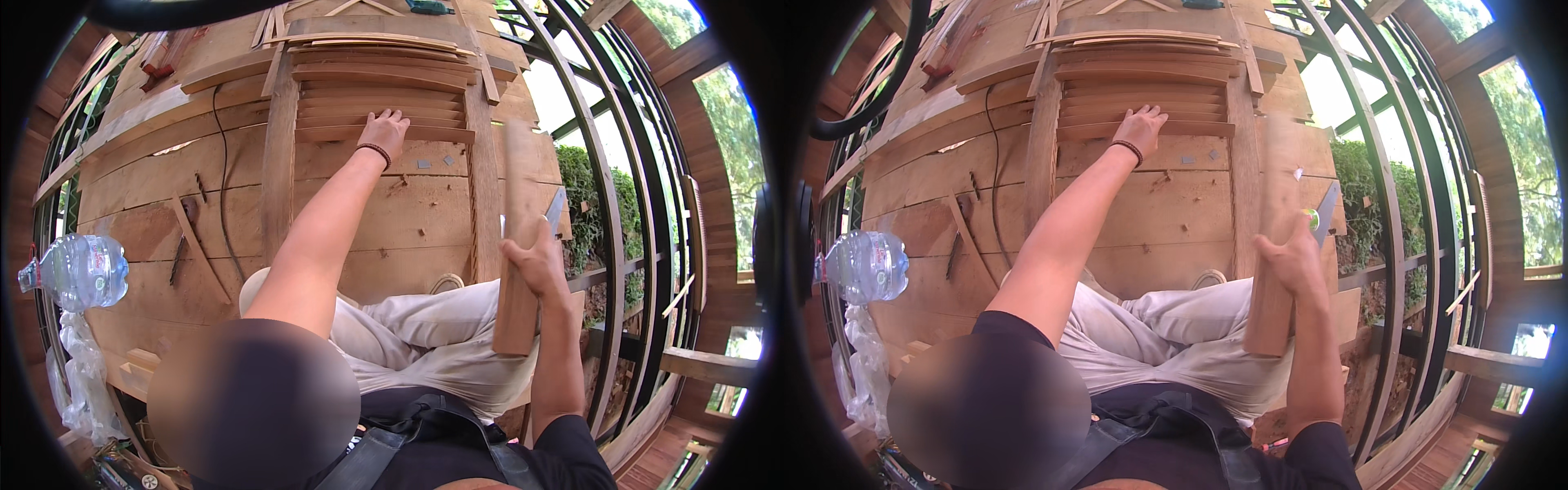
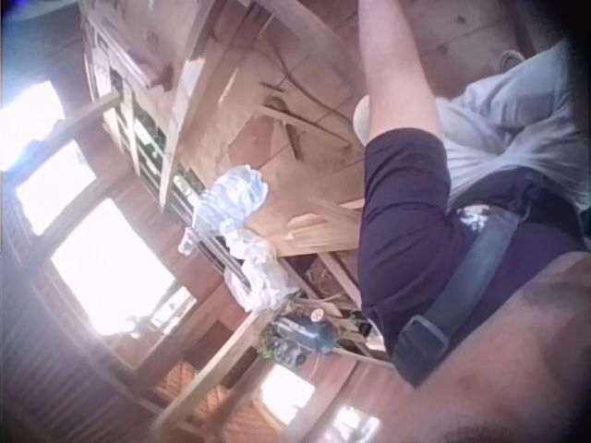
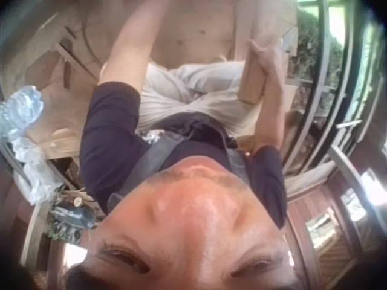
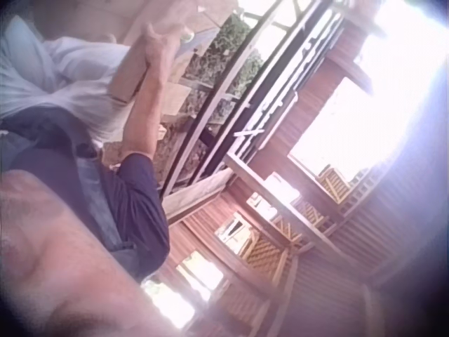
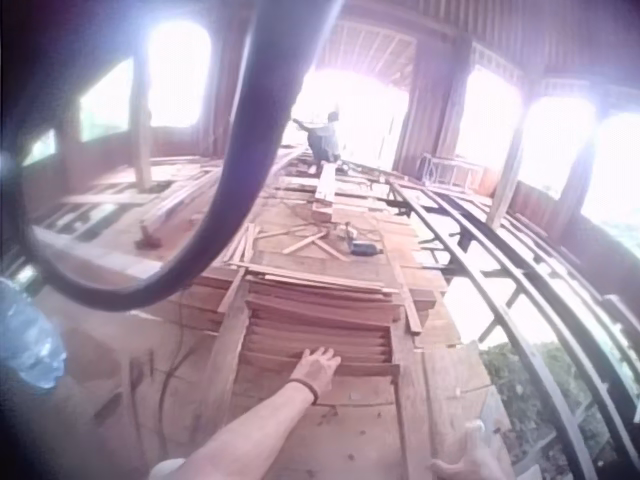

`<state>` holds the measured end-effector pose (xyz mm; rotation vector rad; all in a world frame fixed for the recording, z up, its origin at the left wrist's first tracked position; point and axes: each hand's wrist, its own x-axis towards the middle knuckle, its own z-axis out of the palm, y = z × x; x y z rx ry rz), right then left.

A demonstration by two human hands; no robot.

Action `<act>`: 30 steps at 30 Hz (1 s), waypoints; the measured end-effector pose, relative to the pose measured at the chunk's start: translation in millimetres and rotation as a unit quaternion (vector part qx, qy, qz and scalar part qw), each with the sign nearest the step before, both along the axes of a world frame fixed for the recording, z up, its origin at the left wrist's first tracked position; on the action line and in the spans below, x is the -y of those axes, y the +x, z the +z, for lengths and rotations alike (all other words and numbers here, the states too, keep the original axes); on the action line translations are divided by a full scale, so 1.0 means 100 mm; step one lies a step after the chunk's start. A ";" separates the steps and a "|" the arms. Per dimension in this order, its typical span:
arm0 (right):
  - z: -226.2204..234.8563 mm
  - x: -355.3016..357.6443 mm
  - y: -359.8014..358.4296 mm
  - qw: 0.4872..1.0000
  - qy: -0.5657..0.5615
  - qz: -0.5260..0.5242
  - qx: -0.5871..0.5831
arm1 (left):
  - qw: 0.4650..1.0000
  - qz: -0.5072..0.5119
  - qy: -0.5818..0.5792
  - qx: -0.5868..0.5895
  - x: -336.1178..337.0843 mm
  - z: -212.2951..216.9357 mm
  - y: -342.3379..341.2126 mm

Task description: The person assembles a curved wooden structure by applying glue to thin wooden slats and inserting them between two vertical supports. The person repeatedly picks up slats, applies glue, and presses them into place, gradually building up the curved wall.

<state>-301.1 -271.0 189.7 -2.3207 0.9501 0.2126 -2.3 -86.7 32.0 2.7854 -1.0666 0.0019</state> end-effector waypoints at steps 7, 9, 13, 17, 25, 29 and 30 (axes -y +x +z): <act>0.00 0.00 -0.03 0.999 -0.033 -0.009 0.027 | 1.000 0.004 -0.021 0.012 0.06 -0.02 0.08; -0.09 0.02 -0.07 0.998 -0.014 0.052 0.029 | 1.000 0.004 -0.020 0.011 0.04 -0.02 0.04; -0.14 0.09 -0.12 0.996 -0.068 0.039 0.034 | 0.999 -0.002 -0.031 0.025 0.03 -0.07 0.01; -0.05 0.02 -0.08 0.997 -0.015 0.070 0.008 | 0.999 0.004 -0.039 0.026 0.02 -0.11 0.05; -0.18 0.13 -0.12 0.996 0.000 0.065 0.056 | 0.999 0.002 -0.041 0.022 0.01 -0.07 0.03; -0.06 0.03 -0.11 0.999 -0.025 0.039 0.028 | 1.000 0.004 -0.017 0.024 0.04 -0.10 0.03; -0.05 0.06 -0.11 0.998 0.002 0.056 0.028 | 0.999 0.006 -0.017 0.027 0.03 -0.11 0.02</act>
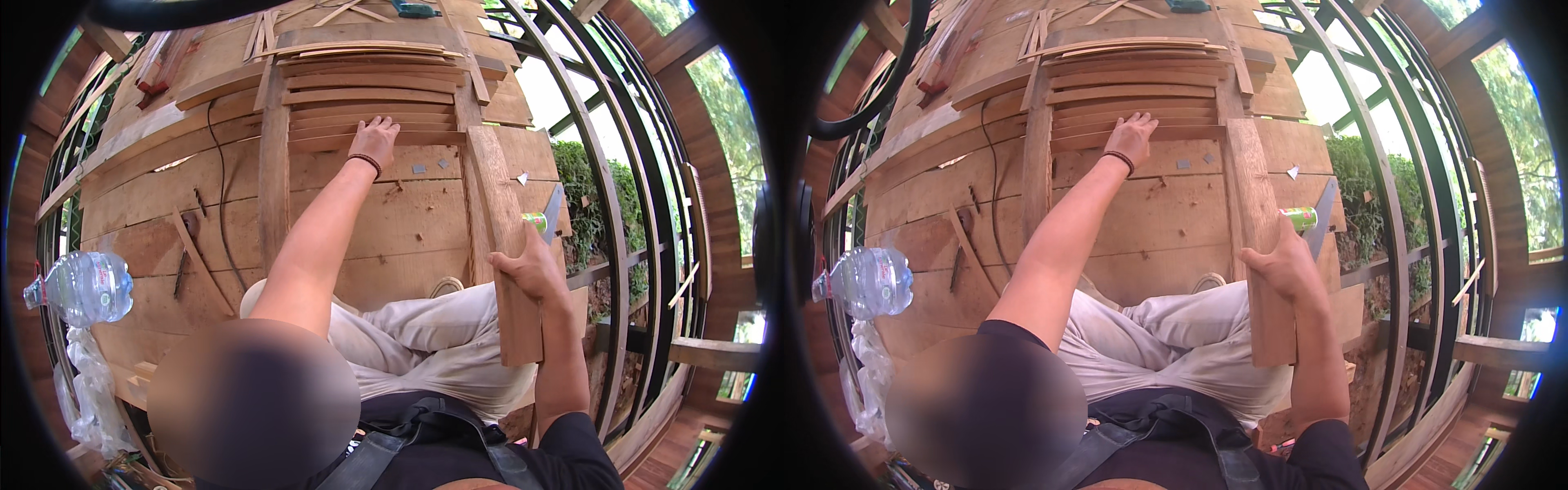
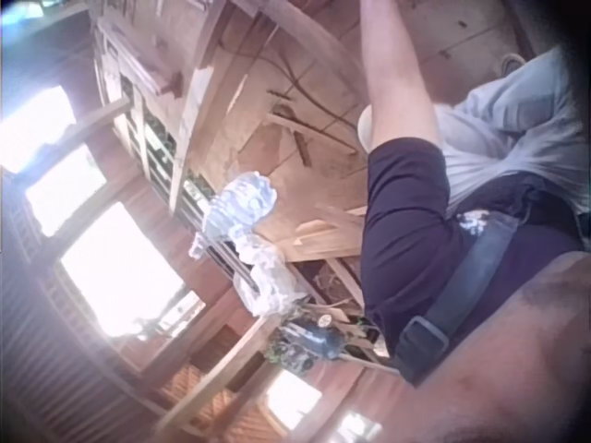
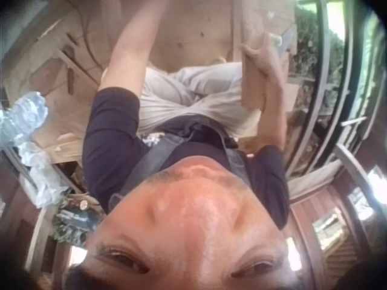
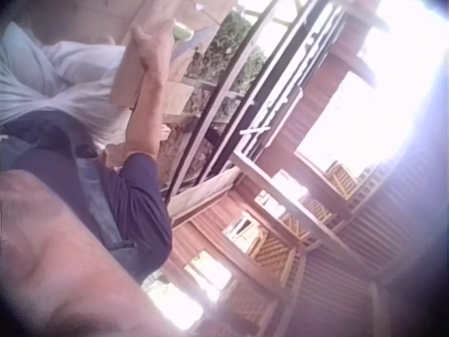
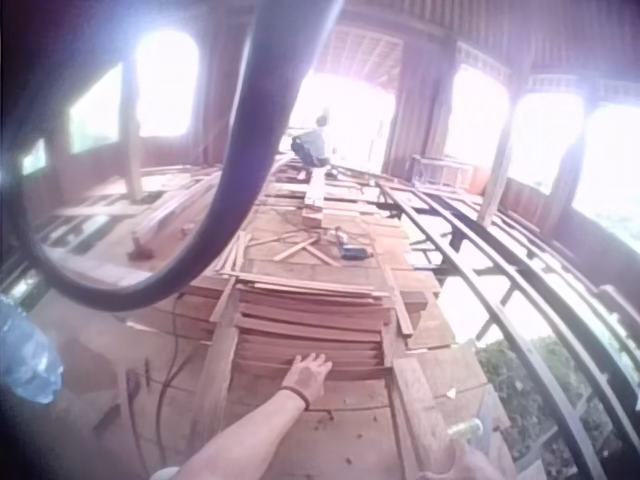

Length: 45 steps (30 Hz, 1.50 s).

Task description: The person assembles a curved wooden structure by applying glue to thin wooden slats and inserting them between two vertical supports. The person repeatedly picks up slats, applies glue, and presses them into place, gradually building up the curved wall.

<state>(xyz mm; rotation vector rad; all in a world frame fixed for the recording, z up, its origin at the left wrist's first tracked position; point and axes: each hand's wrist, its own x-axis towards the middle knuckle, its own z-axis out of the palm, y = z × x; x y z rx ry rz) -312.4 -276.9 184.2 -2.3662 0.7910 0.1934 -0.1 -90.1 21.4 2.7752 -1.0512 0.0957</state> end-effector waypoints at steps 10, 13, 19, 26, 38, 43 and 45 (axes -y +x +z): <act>0.11 0.49 -0.39 0.997 -0.019 -0.022 0.075 | 0.998 -0.018 -0.056 0.019 -0.11 -0.11 0.13; 0.03 0.81 -0.98 0.985 -0.080 -0.109 0.109 | 0.996 -0.060 -0.056 0.037 -0.19 -0.09 0.08; -0.71 1.12 -2.48 0.950 -0.133 -0.270 -0.082 | 0.995 -0.070 -0.058 0.052 -0.57 -0.01 -0.31; -1.95 0.75 -3.19 0.937 -0.085 -0.314 -0.123 | 0.998 -0.056 0.018 0.000 -1.02 -0.40 -0.46; -1.93 0.50 -2.58 0.951 -0.242 -0.154 0.117 | 0.984 -0.093 -0.038 -0.145 -1.15 -0.95 -0.25; -2.82 0.66 -2.15 0.946 -0.315 0.006 0.074 | 0.953 -0.088 -0.081 -0.278 -1.00 -0.92 -0.60; -2.86 0.69 -1.82 0.945 -0.325 0.034 0.030 | 0.970 -0.087 -0.058 -0.219 -0.90 -0.56 -0.80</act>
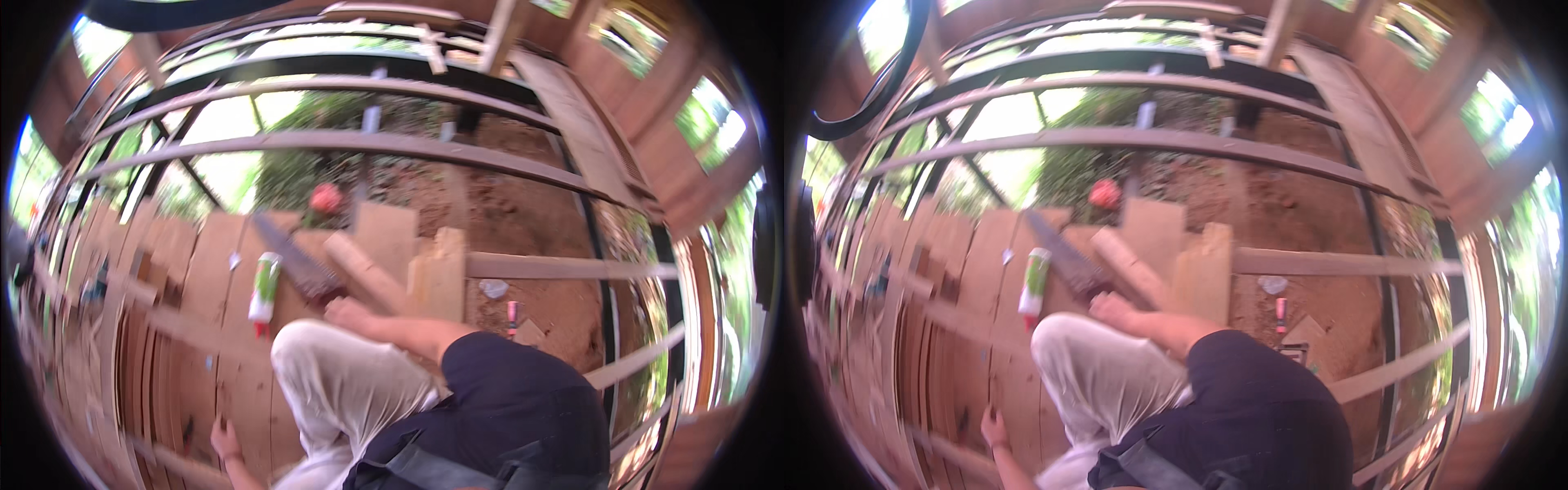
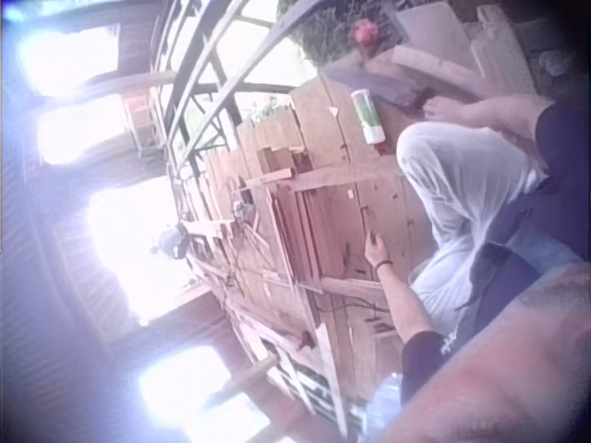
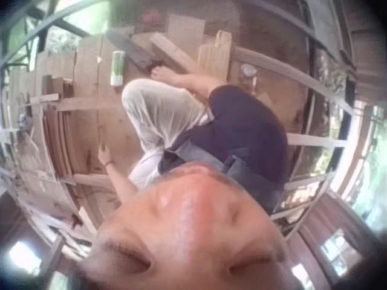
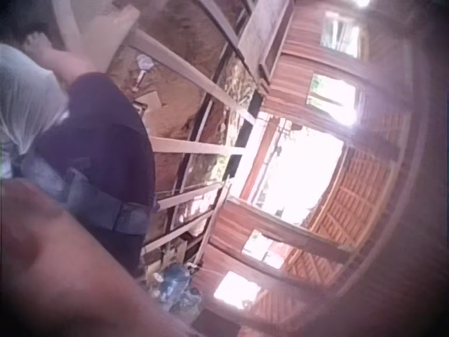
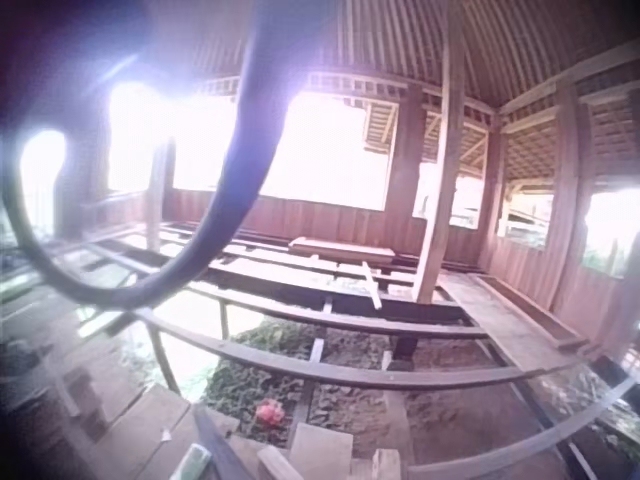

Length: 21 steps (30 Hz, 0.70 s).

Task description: The person assembles a curved wooden structure by applying glue to thin wooden slats and inserting them between two vertical supports. The person repeatedly picks up slats, applies glue, and presses them into place, gradually building up the curved wall.

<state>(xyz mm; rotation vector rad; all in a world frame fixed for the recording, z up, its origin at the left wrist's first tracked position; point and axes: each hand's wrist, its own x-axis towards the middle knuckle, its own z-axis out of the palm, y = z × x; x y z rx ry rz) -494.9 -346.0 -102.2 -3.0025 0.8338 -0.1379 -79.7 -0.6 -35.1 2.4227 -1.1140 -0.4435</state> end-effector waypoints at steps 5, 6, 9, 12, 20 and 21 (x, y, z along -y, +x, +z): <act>-0.13 0.23 0.09 0.995 0.058 -0.049 0.058 | 0.994 0.038 -0.094 -0.033 0.41 0.43 -0.31; -0.30 0.39 -0.03 0.994 0.041 -0.035 0.096 | 0.990 0.036 -0.130 -0.051 0.57 0.42 -0.35; -0.17 0.39 0.16 0.980 0.103 -0.062 0.160 | 0.980 0.075 -0.172 -0.066 0.59 0.55 -0.30; 0.17 0.40 0.17 0.945 0.139 -0.121 0.270 | 0.974 0.108 -0.201 0.017 0.64 0.63 -0.18; 2.24 0.16 0.14 0.732 0.407 -0.225 0.499 | 0.950 0.147 -0.217 0.171 1.75 0.58 0.41; 2.39 0.03 0.11 0.729 0.398 -0.188 0.525 | 0.960 0.155 -0.167 0.160 1.90 0.59 0.43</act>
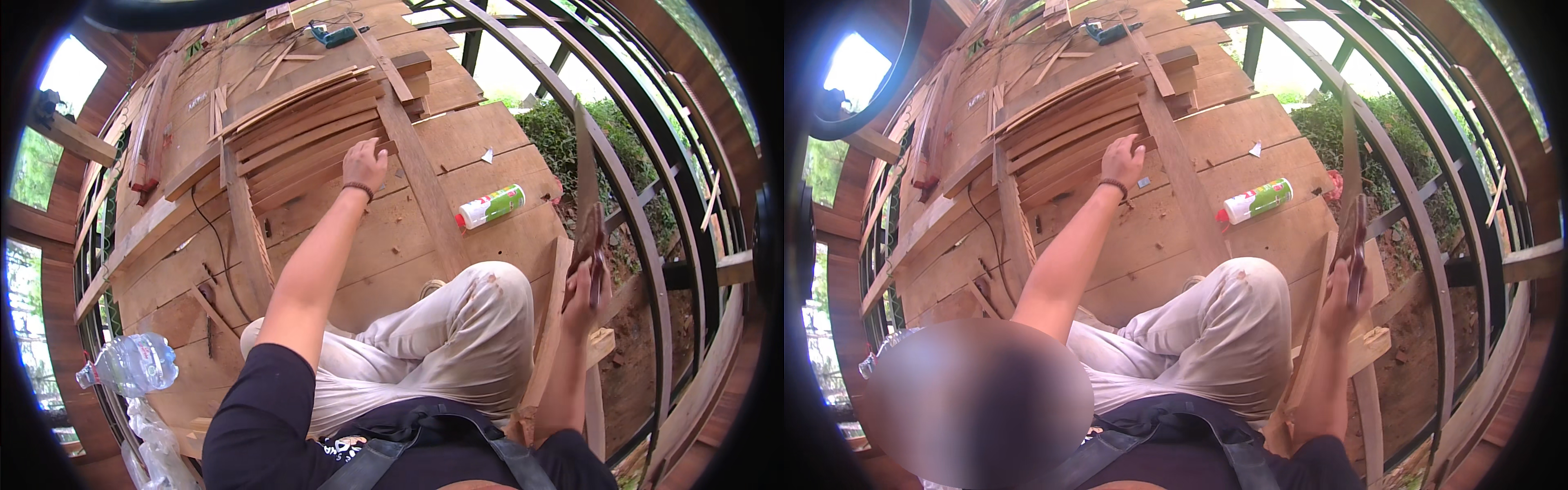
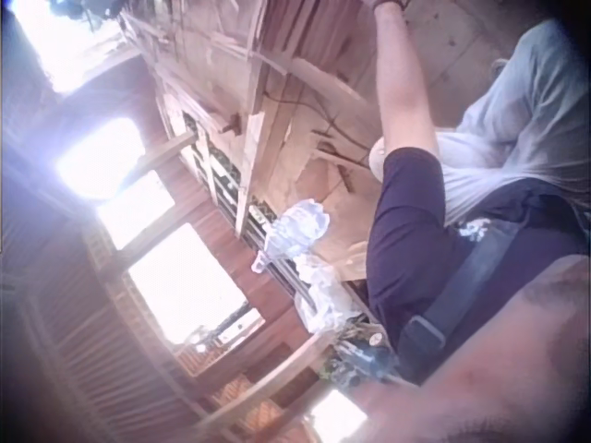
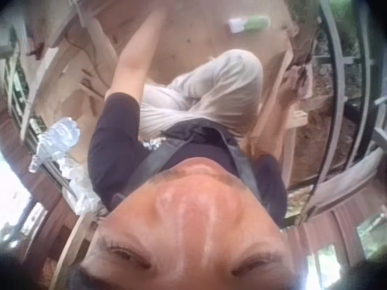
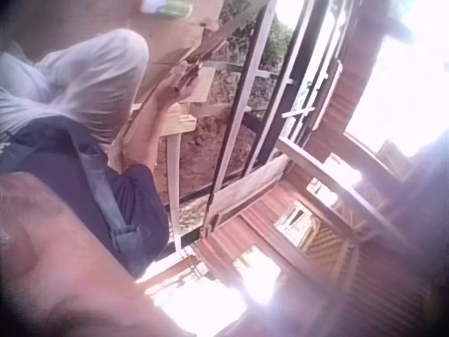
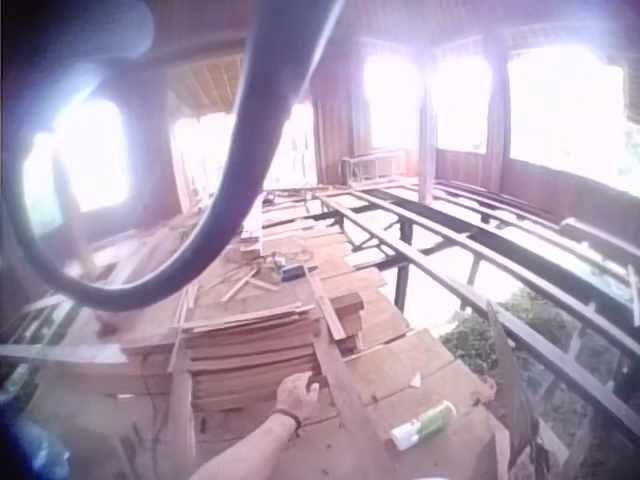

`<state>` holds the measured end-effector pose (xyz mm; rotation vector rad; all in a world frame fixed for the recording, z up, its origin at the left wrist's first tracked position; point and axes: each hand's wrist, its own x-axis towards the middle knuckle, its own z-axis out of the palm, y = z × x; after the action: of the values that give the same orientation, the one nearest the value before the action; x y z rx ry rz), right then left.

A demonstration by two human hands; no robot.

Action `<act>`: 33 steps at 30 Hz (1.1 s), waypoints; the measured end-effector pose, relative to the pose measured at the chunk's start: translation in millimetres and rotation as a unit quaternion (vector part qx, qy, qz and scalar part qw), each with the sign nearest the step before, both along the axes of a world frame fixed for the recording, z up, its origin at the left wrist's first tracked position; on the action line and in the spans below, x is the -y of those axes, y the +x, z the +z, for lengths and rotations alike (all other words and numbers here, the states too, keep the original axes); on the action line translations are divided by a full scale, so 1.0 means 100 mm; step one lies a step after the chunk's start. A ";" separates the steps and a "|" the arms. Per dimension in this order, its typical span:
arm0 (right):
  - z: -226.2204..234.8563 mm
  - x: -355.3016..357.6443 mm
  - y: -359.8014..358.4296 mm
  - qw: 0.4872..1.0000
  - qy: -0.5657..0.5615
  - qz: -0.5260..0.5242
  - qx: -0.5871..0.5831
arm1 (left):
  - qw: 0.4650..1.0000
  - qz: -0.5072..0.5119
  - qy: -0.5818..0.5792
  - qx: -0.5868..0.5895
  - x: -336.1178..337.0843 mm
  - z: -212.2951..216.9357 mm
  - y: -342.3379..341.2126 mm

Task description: The person assembles a curved wooden structure by applying glue to thin wooden slats and inserting them between two vertical supports. The person repeatedly picks up slats, applies glue, and presses them into place, gradually building up the curved wall.

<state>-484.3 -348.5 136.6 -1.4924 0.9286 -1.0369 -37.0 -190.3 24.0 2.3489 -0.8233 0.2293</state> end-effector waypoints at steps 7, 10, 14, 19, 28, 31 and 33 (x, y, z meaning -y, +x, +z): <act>0.43 -0.84 0.14 0.973 0.014 0.198 0.119 | 0.975 0.023 0.196 -0.105 0.29 -0.04 0.26; 0.58 -1.09 0.31 0.965 0.141 0.220 -0.007 | 0.968 0.027 0.207 -0.141 0.30 0.00 0.32; 0.50 -1.30 0.43 0.965 0.111 0.224 -0.074 | 0.948 0.006 0.253 -0.193 0.33 0.15 0.31; 0.51 -1.37 0.47 0.969 0.048 0.205 -0.127 | 0.950 0.012 0.238 -0.204 0.32 0.12 0.35; 0.51 -1.58 0.57 0.973 0.043 0.185 -0.128 | 0.996 -0.016 0.039 -0.081 0.17 -0.15 0.23; 0.40 -1.57 0.54 0.972 0.027 0.184 -0.140 | 0.998 -0.041 -0.038 0.001 0.09 -0.25 0.19; 0.35 -1.54 0.51 0.974 0.010 0.181 -0.136 | 0.997 -0.058 -0.040 0.028 0.05 -0.24 0.13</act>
<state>-433.1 -194.3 171.2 -1.7356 0.8092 -0.5671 -23.9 -194.9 -0.4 2.2216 -0.9571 0.2751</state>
